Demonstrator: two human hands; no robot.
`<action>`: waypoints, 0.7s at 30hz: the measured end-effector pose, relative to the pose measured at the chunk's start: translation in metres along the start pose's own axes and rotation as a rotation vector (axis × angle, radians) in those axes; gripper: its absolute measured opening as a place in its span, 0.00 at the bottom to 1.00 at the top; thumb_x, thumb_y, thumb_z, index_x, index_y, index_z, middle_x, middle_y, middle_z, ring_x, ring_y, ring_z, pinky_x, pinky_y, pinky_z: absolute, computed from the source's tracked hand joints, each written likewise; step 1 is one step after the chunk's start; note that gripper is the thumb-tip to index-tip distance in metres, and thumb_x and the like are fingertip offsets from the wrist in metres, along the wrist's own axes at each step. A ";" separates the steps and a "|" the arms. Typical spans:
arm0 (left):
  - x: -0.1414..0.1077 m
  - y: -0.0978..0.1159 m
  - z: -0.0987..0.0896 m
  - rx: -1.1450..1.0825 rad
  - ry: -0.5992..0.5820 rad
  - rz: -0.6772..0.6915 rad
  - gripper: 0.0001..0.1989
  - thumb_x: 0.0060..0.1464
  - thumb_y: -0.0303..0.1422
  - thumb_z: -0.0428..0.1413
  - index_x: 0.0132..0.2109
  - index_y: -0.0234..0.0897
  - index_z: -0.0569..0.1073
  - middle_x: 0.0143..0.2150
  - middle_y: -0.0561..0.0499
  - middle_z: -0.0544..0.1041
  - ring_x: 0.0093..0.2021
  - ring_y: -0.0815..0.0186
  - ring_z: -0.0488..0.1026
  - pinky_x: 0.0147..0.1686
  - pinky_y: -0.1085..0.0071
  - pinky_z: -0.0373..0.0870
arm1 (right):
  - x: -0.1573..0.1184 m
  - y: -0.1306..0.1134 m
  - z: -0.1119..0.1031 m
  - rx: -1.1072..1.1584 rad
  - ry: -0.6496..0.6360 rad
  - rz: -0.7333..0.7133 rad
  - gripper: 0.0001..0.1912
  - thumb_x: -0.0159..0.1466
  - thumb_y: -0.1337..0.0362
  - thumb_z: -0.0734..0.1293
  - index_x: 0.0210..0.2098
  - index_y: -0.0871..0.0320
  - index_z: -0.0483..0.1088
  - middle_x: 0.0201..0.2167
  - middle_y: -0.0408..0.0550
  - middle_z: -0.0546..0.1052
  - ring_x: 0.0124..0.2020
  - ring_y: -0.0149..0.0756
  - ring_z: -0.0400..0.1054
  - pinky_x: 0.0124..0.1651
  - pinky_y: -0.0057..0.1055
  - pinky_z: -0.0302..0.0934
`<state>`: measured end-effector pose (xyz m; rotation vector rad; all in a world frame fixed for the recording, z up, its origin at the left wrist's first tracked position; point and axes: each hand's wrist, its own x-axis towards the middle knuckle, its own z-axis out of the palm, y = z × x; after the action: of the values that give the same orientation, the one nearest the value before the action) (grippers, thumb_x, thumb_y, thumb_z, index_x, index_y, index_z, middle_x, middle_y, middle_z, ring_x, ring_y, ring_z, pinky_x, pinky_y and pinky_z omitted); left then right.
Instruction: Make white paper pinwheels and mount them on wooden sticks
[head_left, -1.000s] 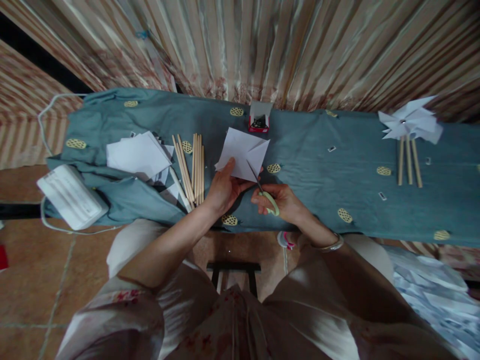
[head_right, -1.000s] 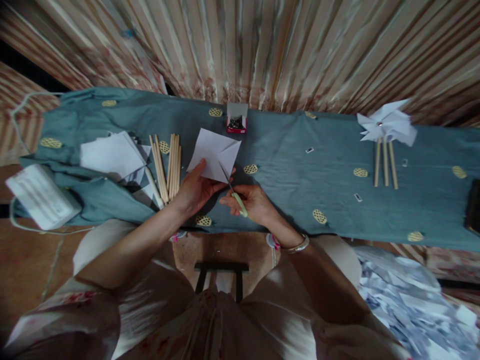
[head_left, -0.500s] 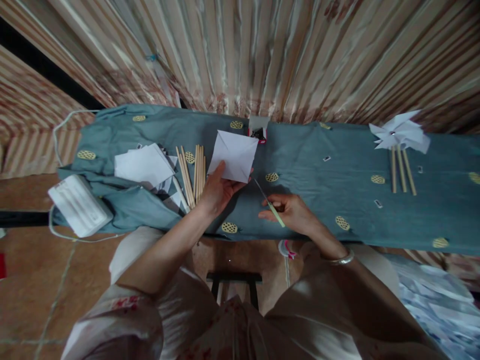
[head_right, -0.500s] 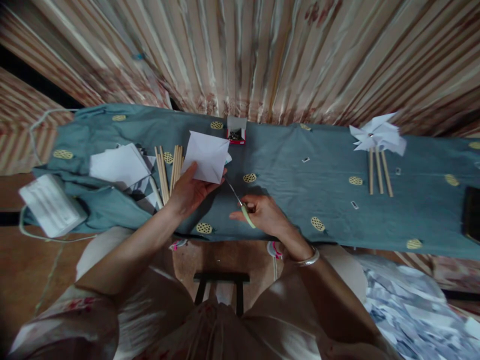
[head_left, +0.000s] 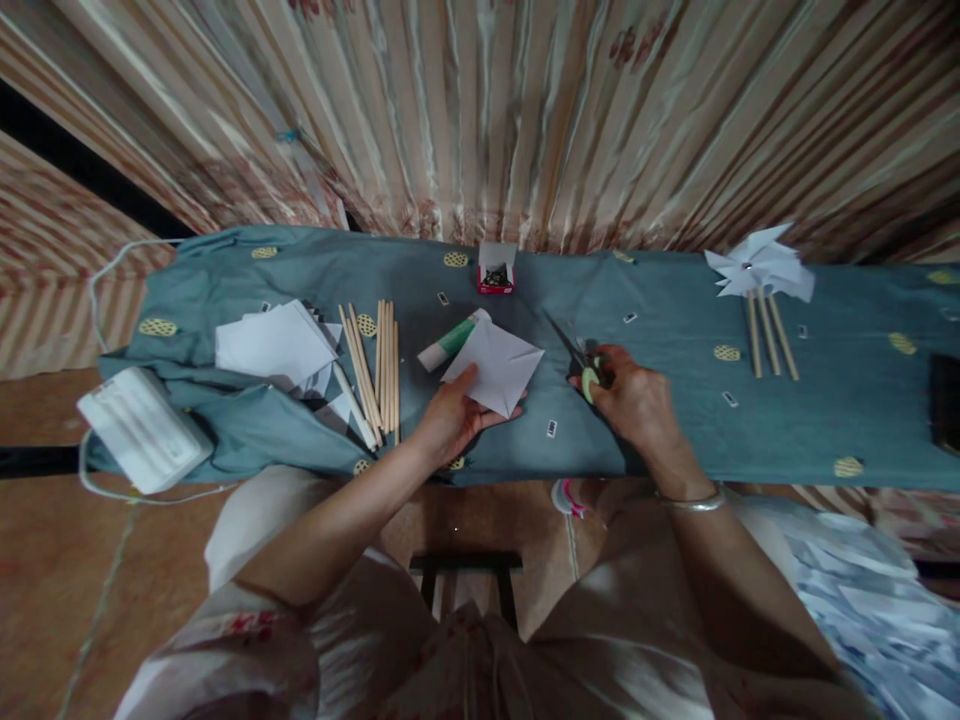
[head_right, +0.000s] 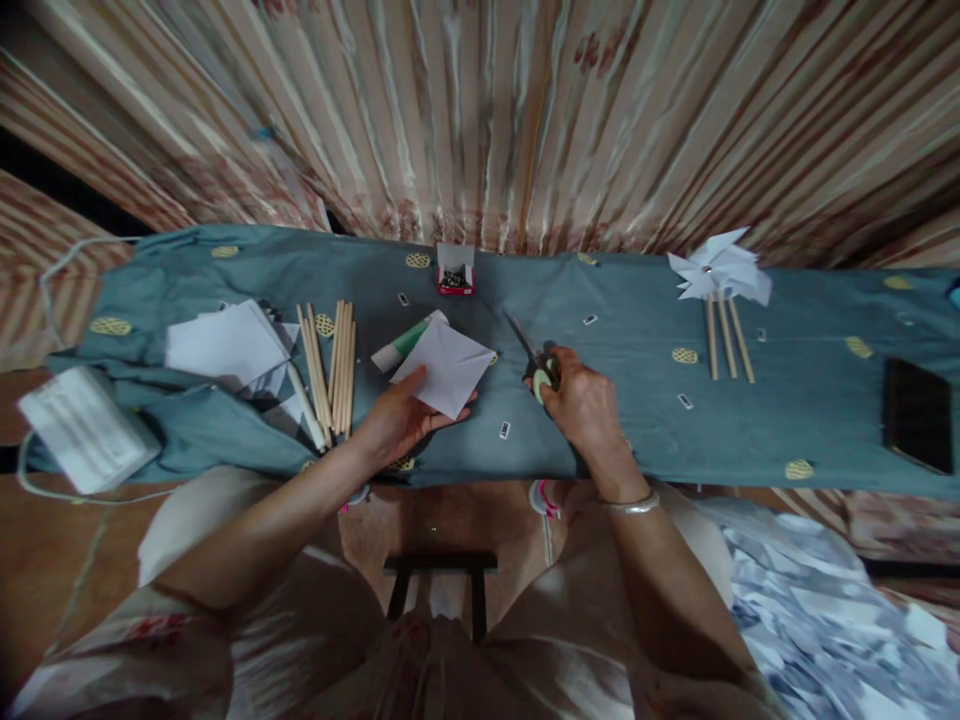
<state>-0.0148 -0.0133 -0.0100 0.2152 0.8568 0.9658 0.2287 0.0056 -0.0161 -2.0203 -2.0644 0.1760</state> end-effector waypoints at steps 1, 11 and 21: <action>0.000 -0.002 0.000 -0.012 -0.010 -0.029 0.19 0.69 0.35 0.45 0.61 0.32 0.65 0.49 0.38 0.80 0.43 0.53 0.82 0.50 0.50 0.76 | 0.001 0.000 -0.001 -0.024 0.000 0.002 0.26 0.63 0.53 0.67 0.56 0.63 0.69 0.38 0.58 0.83 0.36 0.51 0.78 0.36 0.36 0.65; -0.008 -0.014 -0.003 0.008 -0.147 -0.216 0.19 0.69 0.35 0.45 0.51 0.22 0.73 0.46 0.30 0.81 0.48 0.52 0.81 0.56 0.55 0.72 | 0.002 0.001 -0.002 -0.062 0.009 -0.022 0.23 0.63 0.55 0.68 0.53 0.61 0.70 0.37 0.57 0.83 0.37 0.50 0.78 0.36 0.34 0.65; -0.027 -0.006 -0.011 0.458 -0.144 0.074 0.08 0.55 0.35 0.61 0.36 0.34 0.80 0.29 0.48 0.80 0.23 0.66 0.75 0.28 0.71 0.72 | 0.004 0.000 -0.006 -0.086 -0.016 -0.043 0.18 0.63 0.61 0.67 0.50 0.62 0.72 0.39 0.59 0.83 0.39 0.49 0.78 0.40 0.36 0.66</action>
<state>-0.0266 -0.0404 -0.0052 0.7047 0.9331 0.8010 0.2301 0.0090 -0.0099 -2.0272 -2.1584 0.0983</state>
